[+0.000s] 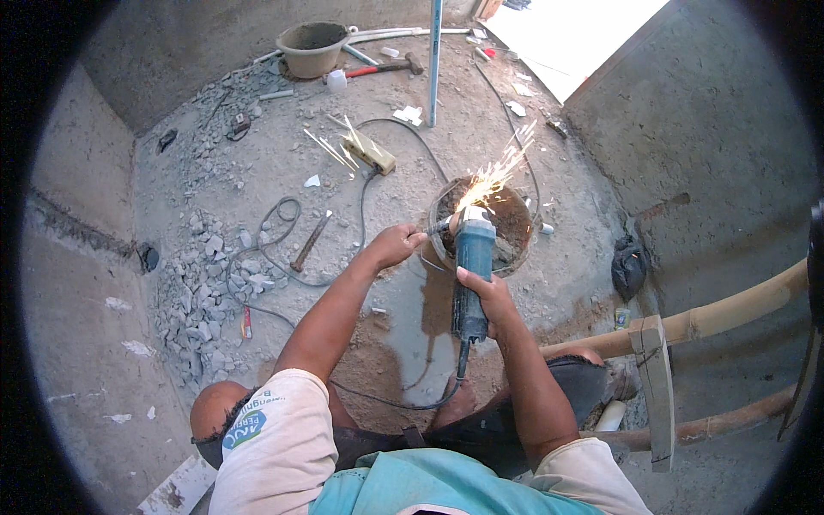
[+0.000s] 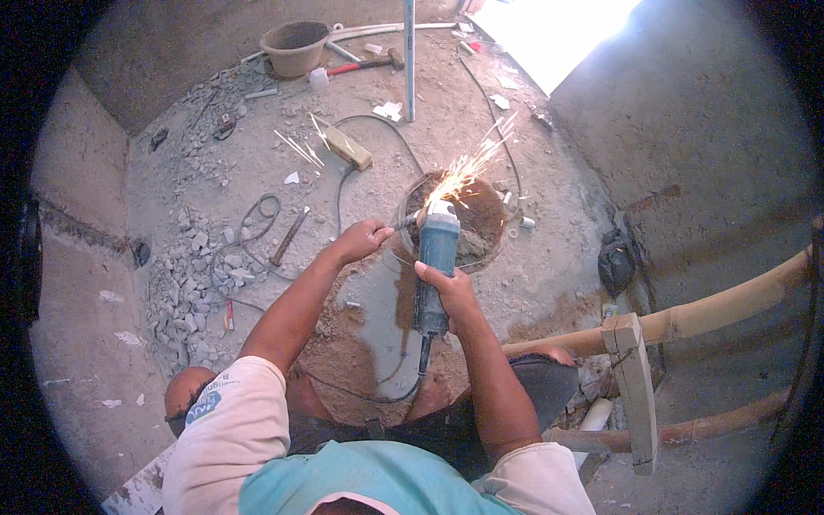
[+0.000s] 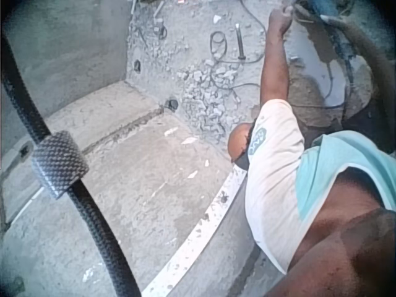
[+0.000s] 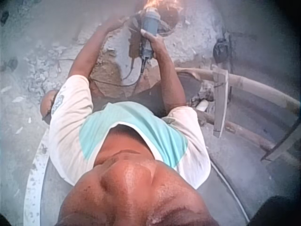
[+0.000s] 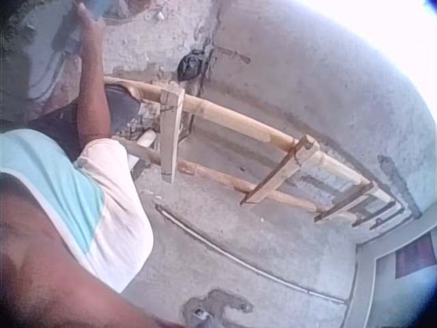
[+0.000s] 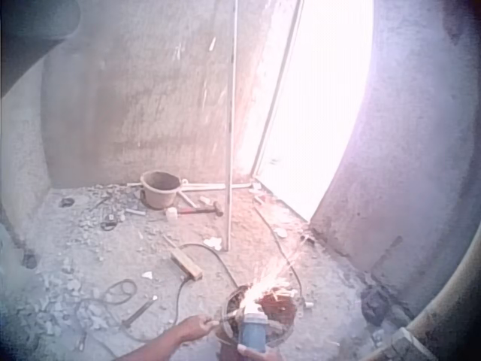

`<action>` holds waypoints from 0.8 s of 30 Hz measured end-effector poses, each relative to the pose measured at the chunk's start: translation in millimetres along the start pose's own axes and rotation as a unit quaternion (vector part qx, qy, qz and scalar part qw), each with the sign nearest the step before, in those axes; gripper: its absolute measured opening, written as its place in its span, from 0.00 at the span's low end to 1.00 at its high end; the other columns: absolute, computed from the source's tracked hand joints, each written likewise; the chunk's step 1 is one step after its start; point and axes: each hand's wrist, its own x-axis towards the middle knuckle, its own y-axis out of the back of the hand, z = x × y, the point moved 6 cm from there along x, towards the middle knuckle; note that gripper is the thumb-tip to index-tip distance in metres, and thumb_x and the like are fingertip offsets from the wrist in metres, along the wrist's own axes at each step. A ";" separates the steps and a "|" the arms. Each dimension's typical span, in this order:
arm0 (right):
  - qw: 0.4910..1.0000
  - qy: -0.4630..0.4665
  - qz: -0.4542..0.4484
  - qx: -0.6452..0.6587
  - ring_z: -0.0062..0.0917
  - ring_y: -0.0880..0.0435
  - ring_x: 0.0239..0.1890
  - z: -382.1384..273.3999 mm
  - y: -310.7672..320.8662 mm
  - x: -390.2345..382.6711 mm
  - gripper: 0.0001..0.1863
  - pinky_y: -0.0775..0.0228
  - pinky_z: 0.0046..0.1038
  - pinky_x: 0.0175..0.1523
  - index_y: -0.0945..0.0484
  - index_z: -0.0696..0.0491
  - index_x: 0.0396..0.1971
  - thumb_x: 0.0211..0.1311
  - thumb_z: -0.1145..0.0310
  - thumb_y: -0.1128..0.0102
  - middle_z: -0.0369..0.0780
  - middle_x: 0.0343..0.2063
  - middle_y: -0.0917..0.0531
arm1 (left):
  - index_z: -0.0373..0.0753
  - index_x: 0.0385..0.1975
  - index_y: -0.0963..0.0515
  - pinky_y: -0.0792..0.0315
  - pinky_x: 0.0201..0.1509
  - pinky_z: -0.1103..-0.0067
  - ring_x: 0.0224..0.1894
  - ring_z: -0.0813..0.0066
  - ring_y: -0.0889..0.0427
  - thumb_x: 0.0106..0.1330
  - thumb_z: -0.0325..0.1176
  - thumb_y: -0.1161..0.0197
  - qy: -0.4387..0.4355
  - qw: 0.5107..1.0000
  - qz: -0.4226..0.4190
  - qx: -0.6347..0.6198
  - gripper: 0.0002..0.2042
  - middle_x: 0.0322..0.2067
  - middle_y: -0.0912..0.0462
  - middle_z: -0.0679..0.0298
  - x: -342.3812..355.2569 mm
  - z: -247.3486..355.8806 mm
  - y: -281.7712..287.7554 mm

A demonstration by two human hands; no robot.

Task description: The person uses an angle grinder to cut into a concrete surface around a pipe, then uses a hammer and chisel to break away the concrete pieces from the floor.

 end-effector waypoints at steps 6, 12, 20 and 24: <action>1.000 -0.005 0.000 -0.005 0.21 0.23 0.26 0.1 -0.8 -1.7 0.21 0.30 0.26 0.32 0.26 0.58 0.38 0.52 0.58 0.32 0.36 0.28 0.22 | 0.34 0.29 0.23 0.31 0.36 0.70 0.29 0.65 0.23 0.66 0.44 0.44 0.002 1.000 0.007 -0.004 0.17 0.23 0.22 0.56 -0.7 -2.5 -0.6; 1.000 0.018 0.017 -0.018 0.20 0.25 0.18 0.6 3.0 -2.0 0.22 0.32 0.24 0.24 0.27 0.57 0.36 0.53 0.55 0.33 0.35 0.22 0.25 | 0.34 0.27 0.24 0.32 0.35 0.70 0.27 0.65 0.24 0.66 0.45 0.44 -0.014 0.999 -0.027 -0.010 0.17 0.22 0.24 0.57 1.1 -0.4 -2.5; 0.999 0.033 0.018 0.008 0.21 0.24 0.21 -7.1 2.9 -8.3 0.24 0.31 0.25 0.26 0.28 0.58 0.38 0.51 0.54 0.32 0.36 0.24 0.24 | 0.34 0.27 0.24 0.32 0.34 0.69 0.28 0.65 0.24 0.66 0.45 0.45 0.001 1.000 0.007 -0.011 0.18 0.22 0.23 0.56 -2.0 2.1 -0.9; 0.999 0.029 0.014 -0.017 0.21 0.24 0.22 -6.3 2.8 -4.7 0.25 0.30 0.25 0.27 0.27 0.59 0.38 0.51 0.53 0.32 0.36 0.25 0.24 | 0.34 0.28 0.24 0.32 0.35 0.69 0.28 0.64 0.24 0.66 0.46 0.45 0.005 1.000 0.012 -0.008 0.18 0.22 0.23 0.56 -2.5 2.9 -0.7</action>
